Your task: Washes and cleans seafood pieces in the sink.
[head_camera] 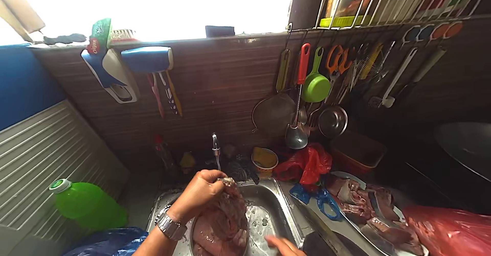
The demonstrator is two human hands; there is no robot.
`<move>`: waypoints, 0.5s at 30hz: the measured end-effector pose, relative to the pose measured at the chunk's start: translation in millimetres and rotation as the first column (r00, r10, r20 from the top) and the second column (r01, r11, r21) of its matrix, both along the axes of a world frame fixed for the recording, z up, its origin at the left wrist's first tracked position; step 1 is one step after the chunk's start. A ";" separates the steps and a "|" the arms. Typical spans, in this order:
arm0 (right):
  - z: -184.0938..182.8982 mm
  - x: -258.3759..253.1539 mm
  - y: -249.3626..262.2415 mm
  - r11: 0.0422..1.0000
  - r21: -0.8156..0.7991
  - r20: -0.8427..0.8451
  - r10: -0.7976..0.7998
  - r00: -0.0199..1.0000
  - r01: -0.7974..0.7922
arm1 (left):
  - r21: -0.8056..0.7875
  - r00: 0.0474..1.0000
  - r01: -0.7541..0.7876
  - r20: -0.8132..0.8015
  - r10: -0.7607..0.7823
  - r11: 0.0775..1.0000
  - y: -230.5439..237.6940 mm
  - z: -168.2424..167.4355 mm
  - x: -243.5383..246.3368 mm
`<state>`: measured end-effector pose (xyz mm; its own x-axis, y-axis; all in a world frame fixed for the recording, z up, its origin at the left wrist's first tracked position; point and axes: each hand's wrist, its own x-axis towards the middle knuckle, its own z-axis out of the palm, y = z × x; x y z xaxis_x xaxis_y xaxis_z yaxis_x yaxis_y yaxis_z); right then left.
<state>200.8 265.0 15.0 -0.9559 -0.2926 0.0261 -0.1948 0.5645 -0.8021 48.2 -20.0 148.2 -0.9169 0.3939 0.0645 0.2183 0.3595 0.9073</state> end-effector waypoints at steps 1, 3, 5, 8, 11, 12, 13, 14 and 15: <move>-0.5 -20.0 -12.8 0.998 -0.057 0.049 0.014 0.999 -0.011 | 0.095 1.000 0.000 0.025 -0.003 0.995 2.0 14.6 6.2; 1.3 -58.1 -35.6 0.974 -0.224 0.206 0.065 0.976 -0.017 | 0.239 0.996 -0.007 0.084 -0.013 0.971 6.8 40.0 17.5; 9.7 -79.4 -58.9 0.850 -0.526 0.306 0.142 0.941 0.043 | 0.306 0.993 -0.041 0.116 0.006 0.951 11.5 53.4 25.4; 23.4 -82.4 -86.6 0.532 -0.804 0.374 0.103 0.922 0.267 | 0.341 0.982 -0.122 0.176 0.064 0.932 9.7 42.5 23.6; 25.0 -79.2 -93.7 0.382 -0.818 0.451 -0.040 0.892 0.431 | 0.229 0.956 -0.229 0.235 0.174 0.946 0.3 2.7 14.9; 22.3 -80.5 -92.6 0.408 -0.799 0.453 -0.074 0.889 0.441 | 0.144 0.945 -0.262 0.238 0.224 0.954 -3.6 -13.8 11.5; 18.7 -82.2 -90.7 0.466 -0.773 0.440 -0.094 0.893 0.431 | 0.056 0.932 -0.293 0.239 0.272 0.954 -7.6 -32.0 8.6; 15.3 -84.2 -88.8 0.536 -0.738 0.423 -0.108 0.900 0.411 | -0.023 0.919 -0.315 0.241 0.311 0.949 -11.4 -51.3 6.0; 12.1 -86.4 -87.6 0.593 -0.702 0.406 -0.120 0.906 0.394 | -0.073 0.910 -0.329 0.243 0.337 0.941 -14.9 -71.3 4.0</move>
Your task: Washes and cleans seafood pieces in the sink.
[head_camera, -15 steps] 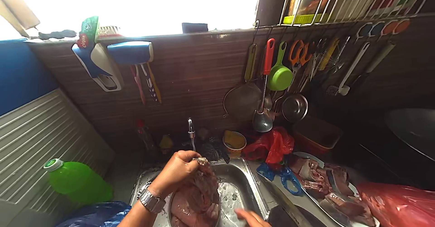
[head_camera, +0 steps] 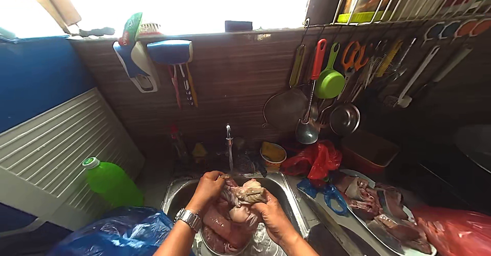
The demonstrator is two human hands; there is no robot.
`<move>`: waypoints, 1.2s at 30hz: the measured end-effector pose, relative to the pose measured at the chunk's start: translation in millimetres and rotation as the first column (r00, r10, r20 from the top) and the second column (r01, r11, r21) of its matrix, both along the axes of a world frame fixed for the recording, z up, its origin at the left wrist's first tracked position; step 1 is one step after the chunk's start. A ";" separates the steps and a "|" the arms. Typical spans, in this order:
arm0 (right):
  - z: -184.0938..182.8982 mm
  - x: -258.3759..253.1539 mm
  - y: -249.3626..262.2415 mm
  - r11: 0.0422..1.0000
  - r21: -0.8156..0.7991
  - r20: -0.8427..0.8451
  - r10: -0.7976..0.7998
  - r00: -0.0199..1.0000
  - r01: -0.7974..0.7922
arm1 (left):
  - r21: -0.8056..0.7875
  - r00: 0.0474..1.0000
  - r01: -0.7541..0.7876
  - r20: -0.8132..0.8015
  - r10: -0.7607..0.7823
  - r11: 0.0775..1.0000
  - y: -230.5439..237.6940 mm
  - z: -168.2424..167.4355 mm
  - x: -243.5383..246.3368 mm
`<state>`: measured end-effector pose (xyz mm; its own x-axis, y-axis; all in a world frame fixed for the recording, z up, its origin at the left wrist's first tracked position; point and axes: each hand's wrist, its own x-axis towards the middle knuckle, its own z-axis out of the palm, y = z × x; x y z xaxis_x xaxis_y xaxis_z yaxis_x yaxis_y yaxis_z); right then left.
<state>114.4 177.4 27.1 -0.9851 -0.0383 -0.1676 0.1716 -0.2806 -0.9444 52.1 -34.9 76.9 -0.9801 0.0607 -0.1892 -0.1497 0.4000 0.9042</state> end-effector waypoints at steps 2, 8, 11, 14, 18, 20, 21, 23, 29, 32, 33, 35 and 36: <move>-5.1 -4.2 -0.6 0.997 0.076 -0.012 0.009 1.000 -0.008 | -0.023 0.999 -0.038 0.019 0.039 0.999 -4.5 -36.1 -0.7; -17.8 -14.7 -1.1 0.962 0.274 0.080 -0.019 0.997 -0.004 | -0.472 0.977 0.136 0.211 -0.039 0.871 -7.6 -82.6 33.8; -33.2 -17.1 0.4 0.883 0.460 0.149 0.021 0.989 -0.089 | -0.647 0.836 0.542 0.479 -0.267 0.536 -6.1 -94.8 62.8; -46.2 -19.0 -4.2 0.842 0.527 0.177 0.026 0.984 -0.117 | -0.706 0.778 0.623 0.512 -0.365 0.338 -5.9 -123.1 74.6; -40.5 -24.4 -20.8 0.841 0.529 0.163 0.032 0.986 -0.115 | -0.733 0.802 0.593 0.499 -0.328 0.334 8.6 -139.9 68.5; -29.4 -31.1 -29.9 0.836 0.535 0.153 0.041 0.987 -0.118 | -0.696 0.783 0.622 0.544 -0.301 0.360 21.0 -152.0 58.6; -25.9 -34.0 -32.7 0.834 0.538 0.147 0.049 0.988 -0.122 | -0.659 0.759 0.651 0.562 -0.328 0.377 23.1 -153.9 58.6; -20.6 -41.1 -34.8 0.840 0.520 0.146 0.089 0.985 -0.153 | -0.559 0.690 0.723 0.572 -0.444 0.406 20.4 -147.7 57.1; -30.3 -41.6 -15.6 0.746 0.502 0.298 0.325 0.897 -0.437 | -0.165 0.792 0.490 0.495 -0.358 0.856 -13.5 -141.3 49.7; -44.4 -30.1 -9.8 0.726 0.492 0.352 0.338 0.873 -0.480 | 0.279 0.906 0.110 0.366 -0.211 0.954 -21.9 -104.9 45.7; -47.4 -26.5 -10.9 0.752 0.444 0.379 0.335 0.863 -0.487 | 0.379 0.928 0.018 0.339 -0.157 0.925 -20.7 -91.1 40.5; -48.9 -17.9 -18.0 0.866 0.273 0.401 0.293 0.868 -0.418 | 0.498 0.954 -0.122 0.297 -0.037 0.858 -13.1 -67.7 28.4; -47.0 -14.3 -23.5 0.928 0.145 0.398 0.263 0.879 -0.343 | 0.532 0.962 -0.141 0.272 -0.010 0.835 -8.9 -59.2 21.9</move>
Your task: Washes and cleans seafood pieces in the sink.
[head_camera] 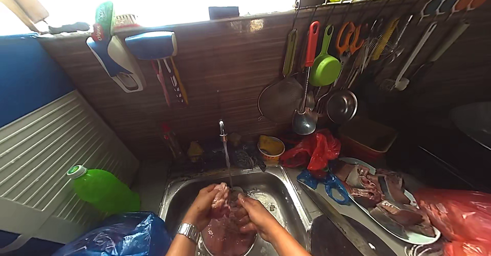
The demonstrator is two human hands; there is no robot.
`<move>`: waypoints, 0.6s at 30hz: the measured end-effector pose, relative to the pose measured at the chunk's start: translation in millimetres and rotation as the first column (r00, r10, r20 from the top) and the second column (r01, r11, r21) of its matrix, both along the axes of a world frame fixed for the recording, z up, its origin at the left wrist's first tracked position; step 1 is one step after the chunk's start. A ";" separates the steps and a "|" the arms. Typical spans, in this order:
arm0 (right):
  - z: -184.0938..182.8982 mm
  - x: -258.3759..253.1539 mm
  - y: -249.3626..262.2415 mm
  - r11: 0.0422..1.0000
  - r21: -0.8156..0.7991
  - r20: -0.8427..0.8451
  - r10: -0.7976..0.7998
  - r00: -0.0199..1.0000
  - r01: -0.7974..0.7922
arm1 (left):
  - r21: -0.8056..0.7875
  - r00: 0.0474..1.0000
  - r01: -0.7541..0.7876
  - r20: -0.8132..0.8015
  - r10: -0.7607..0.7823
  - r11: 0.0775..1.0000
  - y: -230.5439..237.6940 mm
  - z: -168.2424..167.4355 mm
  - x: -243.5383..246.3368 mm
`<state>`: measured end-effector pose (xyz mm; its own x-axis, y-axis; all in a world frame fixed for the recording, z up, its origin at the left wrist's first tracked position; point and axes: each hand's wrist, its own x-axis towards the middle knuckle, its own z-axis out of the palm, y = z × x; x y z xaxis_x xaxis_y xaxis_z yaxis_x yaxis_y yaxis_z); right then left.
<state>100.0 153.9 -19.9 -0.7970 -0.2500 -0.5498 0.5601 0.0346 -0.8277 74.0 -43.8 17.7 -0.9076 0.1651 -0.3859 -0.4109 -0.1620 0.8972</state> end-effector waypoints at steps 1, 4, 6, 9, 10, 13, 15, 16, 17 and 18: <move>2.9 0.1 -5.9 0.988 -0.128 0.032 -0.081 0.996 0.085 | 0.025 0.999 0.007 -0.037 -0.006 1.000 2.9 8.0 -6.8; 17.5 -19.1 -21.7 0.895 -0.381 0.076 -0.221 0.972 0.233 | 0.049 0.982 0.076 -0.179 -0.066 0.996 12.2 23.9 -26.1; 28.2 -41.5 -27.9 0.818 -0.463 0.122 -0.323 0.938 0.342 | 0.054 0.975 0.045 -0.219 -0.033 0.998 17.1 35.3 -33.8; 33.5 -75.0 -29.1 0.714 -0.561 0.172 -0.396 0.902 0.420 | 0.022 0.951 -0.169 -0.260 0.169 0.985 18.8 40.4 -37.4; 36.7 -83.4 -30.2 0.696 -0.584 0.168 -0.400 0.901 0.418 | 0.012 0.932 -0.253 -0.266 0.247 0.967 18.4 37.5 -36.8; 54.3 -96.0 -35.5 0.737 -0.580 0.082 -0.371 0.925 0.347 | 0.061 0.904 -0.408 -0.117 0.412 0.911 19.8 22.5 -31.4; 63.7 -97.3 -39.1 0.863 -0.460 -0.098 -0.281 0.955 0.207 | 0.174 0.903 -0.430 0.062 0.426 0.886 24.3 13.2 -31.7; 67.6 -97.4 -41.3 0.935 -0.331 -0.216 -0.205 0.955 0.126 | 0.244 0.903 -0.429 0.127 0.410 0.870 28.4 9.6 -33.8; 72.3 -97.6 -42.8 0.987 -0.154 -0.324 -0.098 0.941 0.050 | 0.313 0.905 -0.424 0.177 0.386 0.850 33.3 7.2 -37.2; 77.9 -97.8 -42.6 0.999 0.052 -0.402 0.036 0.915 -0.017 | 0.365 0.906 -0.421 0.216 0.365 0.830 38.9 6.1 -41.0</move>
